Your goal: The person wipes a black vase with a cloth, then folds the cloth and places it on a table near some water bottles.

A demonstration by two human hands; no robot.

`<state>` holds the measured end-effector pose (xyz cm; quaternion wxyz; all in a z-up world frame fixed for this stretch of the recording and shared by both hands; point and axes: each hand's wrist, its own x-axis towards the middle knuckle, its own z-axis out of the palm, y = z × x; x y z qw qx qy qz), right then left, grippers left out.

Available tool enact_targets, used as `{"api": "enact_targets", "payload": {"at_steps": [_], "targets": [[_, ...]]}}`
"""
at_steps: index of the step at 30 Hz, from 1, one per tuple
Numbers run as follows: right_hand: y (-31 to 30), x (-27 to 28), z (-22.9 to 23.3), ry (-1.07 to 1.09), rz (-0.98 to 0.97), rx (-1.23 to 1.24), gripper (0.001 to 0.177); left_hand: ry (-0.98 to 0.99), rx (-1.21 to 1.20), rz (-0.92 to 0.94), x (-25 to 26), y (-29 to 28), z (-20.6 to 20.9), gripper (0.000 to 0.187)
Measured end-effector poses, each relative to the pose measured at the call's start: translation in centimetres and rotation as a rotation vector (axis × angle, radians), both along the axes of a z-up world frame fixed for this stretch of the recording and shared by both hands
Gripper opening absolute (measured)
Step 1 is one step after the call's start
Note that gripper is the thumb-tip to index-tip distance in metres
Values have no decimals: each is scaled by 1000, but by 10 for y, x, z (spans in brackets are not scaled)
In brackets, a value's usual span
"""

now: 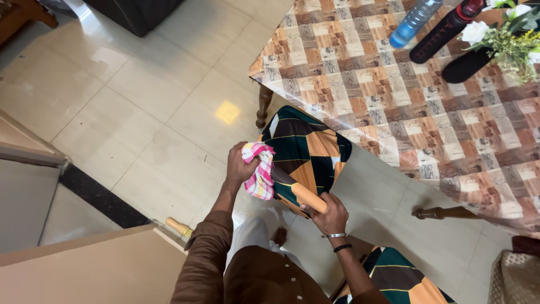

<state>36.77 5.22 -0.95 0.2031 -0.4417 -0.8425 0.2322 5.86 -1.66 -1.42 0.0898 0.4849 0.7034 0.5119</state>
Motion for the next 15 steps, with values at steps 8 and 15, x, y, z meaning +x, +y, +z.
{"api": "enact_targets", "payload": {"at_steps": [8,15], "targets": [[2,-1,-2,27,3,37,62,4,19,-12,-5,1,-18,26],[-6,-4,8,54,-42,7,56,-35,95,14,-11,-5,-53,28]]}}
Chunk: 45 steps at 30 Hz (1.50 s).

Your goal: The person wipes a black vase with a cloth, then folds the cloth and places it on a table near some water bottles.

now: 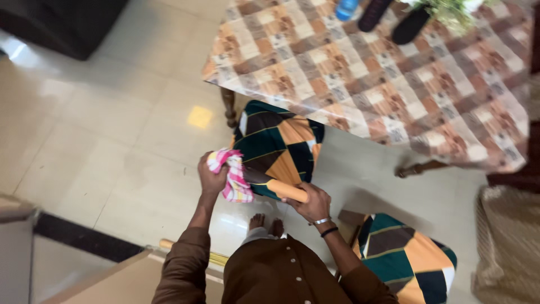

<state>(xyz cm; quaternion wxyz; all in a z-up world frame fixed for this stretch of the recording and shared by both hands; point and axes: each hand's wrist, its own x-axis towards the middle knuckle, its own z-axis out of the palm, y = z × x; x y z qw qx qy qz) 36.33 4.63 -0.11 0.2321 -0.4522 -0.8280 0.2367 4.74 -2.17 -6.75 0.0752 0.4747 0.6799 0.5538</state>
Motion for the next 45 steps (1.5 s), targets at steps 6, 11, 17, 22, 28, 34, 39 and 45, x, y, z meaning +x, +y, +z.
{"api": "enact_targets", "payload": {"at_steps": [6,11,17,22,28,34,39,45], "targets": [[0,0,7,-71,-12,-84,54,34,79,70,11,-2,-5,23],[13,2,13,-44,116,-21,48,156,117,63,7,0,0,25],[21,0,18,-56,122,-120,44,110,57,-7,3,17,13,17],[26,-3,17,-67,86,-139,43,112,94,-31,-1,26,16,16],[27,0,-1,-196,84,-114,51,101,52,-42,1,23,29,22],[35,10,4,-188,188,-155,53,-20,-19,-109,1,21,29,16],[23,24,8,-169,56,-352,57,240,-43,41,-3,17,5,21],[-14,136,6,24,-285,-281,57,-10,-88,14,16,8,57,18]]}}
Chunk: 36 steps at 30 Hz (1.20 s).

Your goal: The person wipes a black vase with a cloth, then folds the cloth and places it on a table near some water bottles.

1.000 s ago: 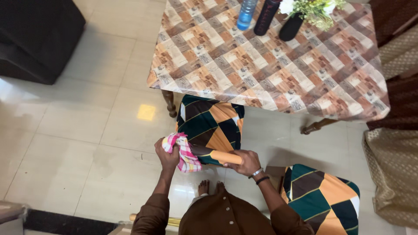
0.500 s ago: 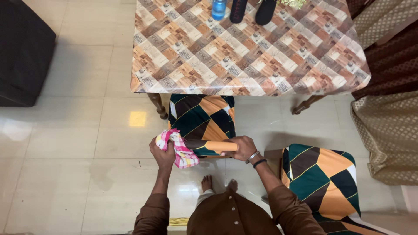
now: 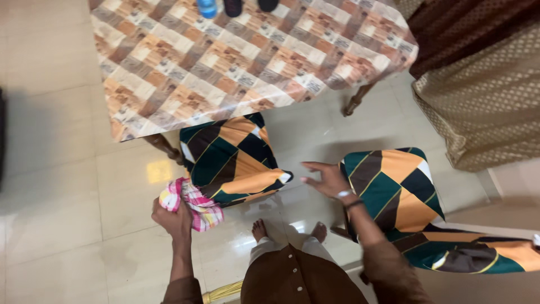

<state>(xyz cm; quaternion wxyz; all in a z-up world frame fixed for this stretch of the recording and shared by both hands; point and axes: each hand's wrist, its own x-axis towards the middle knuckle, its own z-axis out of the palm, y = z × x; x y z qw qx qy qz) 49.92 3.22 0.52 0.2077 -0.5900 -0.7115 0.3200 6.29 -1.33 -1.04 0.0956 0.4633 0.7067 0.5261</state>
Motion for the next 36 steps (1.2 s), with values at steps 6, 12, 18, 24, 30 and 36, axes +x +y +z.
{"api": "enact_targets", "payload": {"at_steps": [6,12,18,24,30,36], "targets": [[-92,184,34,30,-405,76,45,301,343,-109,118,9,48,28],[-210,351,54,-447,-838,321,28,-250,-127,-839,314,-5,19,36],[-291,441,5,-454,-1138,467,27,-164,-392,-1675,508,-63,9,71],[-303,449,-39,26,-1308,525,34,169,-297,-2047,607,-122,-27,87],[-305,453,-52,238,-1410,706,46,437,-423,-2076,609,-140,-35,91],[-291,461,-62,337,-1486,736,49,366,-168,-1991,606,-133,-36,98]]}}
